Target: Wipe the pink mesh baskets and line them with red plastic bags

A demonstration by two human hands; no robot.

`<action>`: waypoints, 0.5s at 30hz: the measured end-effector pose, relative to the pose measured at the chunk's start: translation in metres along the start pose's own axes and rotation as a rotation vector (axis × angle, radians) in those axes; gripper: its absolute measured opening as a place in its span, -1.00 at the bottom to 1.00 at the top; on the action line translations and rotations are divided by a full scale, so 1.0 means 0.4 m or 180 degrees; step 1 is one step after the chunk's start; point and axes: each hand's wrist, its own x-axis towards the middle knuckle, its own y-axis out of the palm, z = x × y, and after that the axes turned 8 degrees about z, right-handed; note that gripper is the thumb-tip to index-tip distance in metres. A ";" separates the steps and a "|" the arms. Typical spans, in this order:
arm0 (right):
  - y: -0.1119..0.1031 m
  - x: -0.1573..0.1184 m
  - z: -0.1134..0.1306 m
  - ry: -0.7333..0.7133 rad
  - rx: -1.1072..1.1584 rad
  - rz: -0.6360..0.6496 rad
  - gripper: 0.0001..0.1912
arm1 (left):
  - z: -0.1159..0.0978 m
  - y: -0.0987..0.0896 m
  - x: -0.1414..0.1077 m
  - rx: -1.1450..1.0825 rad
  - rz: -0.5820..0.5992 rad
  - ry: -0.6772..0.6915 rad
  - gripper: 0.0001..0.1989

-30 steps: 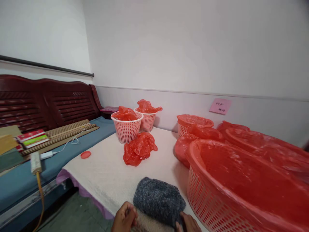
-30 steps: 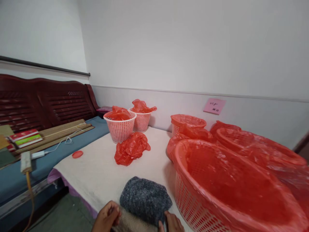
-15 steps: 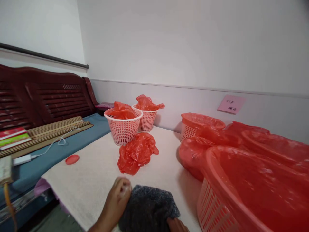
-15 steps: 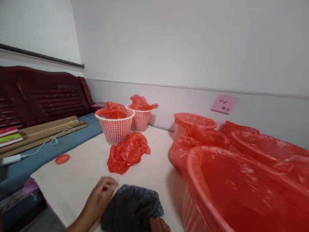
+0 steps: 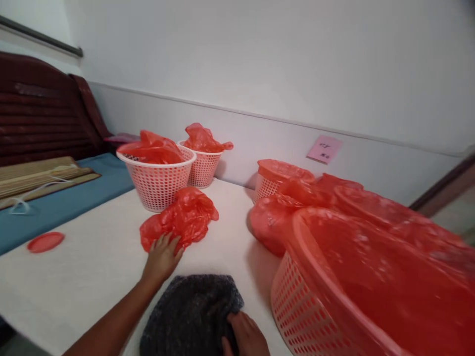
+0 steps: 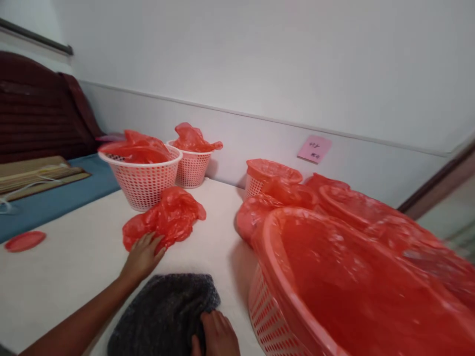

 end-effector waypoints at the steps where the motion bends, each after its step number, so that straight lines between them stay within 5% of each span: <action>1: -0.017 0.002 0.009 0.0030 0.0118 0.0089 -0.68 | 0.007 0.006 -0.001 0.0065 -0.0010 0.0028 -0.54; 8: -0.098 0.019 0.081 0.0538 0.0508 0.0239 -0.76 | 0.045 0.020 0.014 0.0341 -0.0085 0.0285 -0.53; 15: -0.121 0.026 0.099 0.0721 0.0398 0.0327 -0.79 | 0.060 0.013 0.012 0.0346 -0.0081 0.0389 -0.60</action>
